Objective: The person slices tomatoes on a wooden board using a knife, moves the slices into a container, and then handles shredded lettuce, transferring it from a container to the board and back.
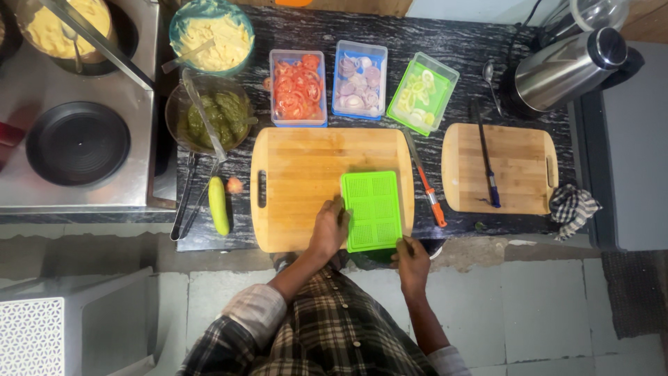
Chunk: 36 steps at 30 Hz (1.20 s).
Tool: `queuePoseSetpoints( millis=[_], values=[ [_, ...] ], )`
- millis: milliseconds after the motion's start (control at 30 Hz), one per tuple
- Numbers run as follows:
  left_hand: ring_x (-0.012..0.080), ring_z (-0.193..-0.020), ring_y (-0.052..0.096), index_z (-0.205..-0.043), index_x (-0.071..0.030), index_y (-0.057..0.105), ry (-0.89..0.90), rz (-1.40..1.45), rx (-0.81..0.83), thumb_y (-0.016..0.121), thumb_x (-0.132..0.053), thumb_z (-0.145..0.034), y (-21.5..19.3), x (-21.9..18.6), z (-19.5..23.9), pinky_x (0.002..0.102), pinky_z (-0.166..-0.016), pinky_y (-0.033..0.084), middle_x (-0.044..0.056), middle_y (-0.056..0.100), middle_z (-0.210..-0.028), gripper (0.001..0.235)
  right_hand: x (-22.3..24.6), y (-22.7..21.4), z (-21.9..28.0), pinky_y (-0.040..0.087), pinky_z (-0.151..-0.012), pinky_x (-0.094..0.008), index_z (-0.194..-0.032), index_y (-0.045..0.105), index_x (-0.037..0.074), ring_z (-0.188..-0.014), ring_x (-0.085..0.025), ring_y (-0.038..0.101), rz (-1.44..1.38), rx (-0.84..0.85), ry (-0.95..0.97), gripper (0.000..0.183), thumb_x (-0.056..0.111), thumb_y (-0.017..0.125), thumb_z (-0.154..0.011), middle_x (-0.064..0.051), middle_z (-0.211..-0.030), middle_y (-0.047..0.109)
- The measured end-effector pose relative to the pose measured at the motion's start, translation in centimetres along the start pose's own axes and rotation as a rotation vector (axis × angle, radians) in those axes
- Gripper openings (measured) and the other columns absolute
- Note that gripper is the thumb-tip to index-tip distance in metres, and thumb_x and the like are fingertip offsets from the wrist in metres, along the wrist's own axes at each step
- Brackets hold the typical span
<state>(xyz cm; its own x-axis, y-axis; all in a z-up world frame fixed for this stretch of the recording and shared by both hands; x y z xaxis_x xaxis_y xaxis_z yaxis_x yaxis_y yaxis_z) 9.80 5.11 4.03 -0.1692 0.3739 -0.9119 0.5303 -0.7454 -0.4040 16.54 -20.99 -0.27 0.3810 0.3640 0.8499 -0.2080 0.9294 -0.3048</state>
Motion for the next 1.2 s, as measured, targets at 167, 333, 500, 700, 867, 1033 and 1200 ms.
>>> queuePoseSetpoints(
  millis=[167, 333, 500, 700, 867, 1033, 1200],
  values=[
    [0.0456, -0.092, 0.062, -0.121, 0.005, 0.059, -0.041, 0.019, 0.011, 0.066, -0.002, -0.091, -0.3, 0.0, -0.1, 0.051, -0.082, 0.051, 0.028, 0.063, -0.099, 0.032, -0.3, -0.1, -0.7, 0.055, -0.054, -0.03, -0.112, 0.069, -0.004, -0.067, -0.015, 0.064, -0.016, 0.014, -0.012, 0.026, 0.018, 0.066, -0.098, -0.011, -0.087, 0.068],
    [0.0415, -0.088, 0.064, -0.118, 0.0, 0.06, -0.138, 0.075, 0.016, 0.065, -0.004, -0.092, 0.1, 1.0, 0.2, 0.049, -0.079, 0.052, 0.025, 0.065, -0.097, 0.026, -0.7, 0.0, -1.3, 0.057, -0.056, -0.029, -0.106, 0.068, -0.002, -0.07, -0.014, 0.066, -0.032, 0.066, -0.053, 0.02, 0.016, 0.065, -0.098, -0.008, -0.087, 0.069],
    [0.0379, -0.08, 0.069, -0.111, -0.002, 0.065, -0.09, 0.112, -0.052, 0.068, -0.005, -0.091, 2.2, 4.2, 0.2, 0.045, -0.073, 0.056, 0.023, 0.07, -0.092, 0.02, -1.6, 0.0, -2.0, 0.058, -0.058, -0.032, -0.108, 0.065, 0.0, -0.071, -0.017, 0.066, -0.145, 0.135, 0.079, 0.021, 0.019, 0.066, -0.097, -0.008, -0.092, 0.066],
    [0.0322, -0.078, 0.073, -0.111, -0.002, 0.064, -0.262, 0.145, 0.007, 0.07, -0.013, -0.092, 3.3, 6.9, -0.2, 0.04, -0.068, 0.058, 0.019, 0.073, -0.09, 0.023, -2.2, -0.4, -3.1, 0.057, -0.06, -0.034, -0.111, 0.065, 0.002, -0.07, -0.016, 0.066, -0.141, 0.244, 0.204, 0.027, 0.022, 0.068, -0.093, -0.009, -0.091, 0.065],
    [0.0298, -0.077, 0.071, -0.112, -0.004, 0.066, -0.386, 0.225, 0.036, 0.071, -0.023, -0.093, 1.7, 7.5, -1.5, 0.04, -0.07, 0.057, 0.018, 0.074, -0.088, 0.027, 0.1, -0.1, -5.9, 0.05, -0.06, -0.029, -0.119, 0.072, 0.002, -0.07, -0.012, 0.057, -0.03, 0.237, 0.074, 0.033, 0.025, 0.071, -0.096, -0.003, -0.085, 0.064],
    [0.0283, -0.077, 0.07, -0.107, -0.001, 0.066, -0.168, 0.036, -0.058, 0.076, -0.026, -0.092, 1.8, 7.6, -4.6, 0.04, -0.072, 0.057, 0.018, 0.073, -0.088, 0.031, 3.0, 1.7, -7.9, 0.048, -0.06, -0.026, -0.112, 0.073, 0.0, -0.068, -0.013, 0.061, 0.124, 0.231, -0.031, 0.029, 0.024, 0.068, -0.096, 0.0, -0.083, 0.071],
    [0.0295, -0.072, 0.071, -0.11, 0.001, 0.063, -0.229, 0.109, -0.006, 0.072, -0.025, -0.091, 3.6, 8.2, -4.4, 0.039, -0.067, 0.057, 0.018, 0.072, -0.084, 0.033, 2.2, 3.1, -9.5, 0.049, -0.074, -0.026, -0.101, 0.069, 0.0, -0.078, -0.012, 0.058, 0.299, 0.182, -0.295, 0.017, 0.016, 0.069, -0.097, -0.005, -0.084, 0.067]
  ],
)
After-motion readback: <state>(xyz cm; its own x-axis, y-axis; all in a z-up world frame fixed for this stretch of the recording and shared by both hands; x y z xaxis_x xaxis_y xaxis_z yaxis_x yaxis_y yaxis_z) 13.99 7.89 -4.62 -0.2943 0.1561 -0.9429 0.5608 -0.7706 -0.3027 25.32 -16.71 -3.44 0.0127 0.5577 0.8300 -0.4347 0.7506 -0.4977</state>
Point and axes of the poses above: each hand's wrist, its own z-axis away from the middle knuckle, its own y-axis out of the palm, x = y × z, the point moved 7 cm from there along -z, towards the middle knuckle
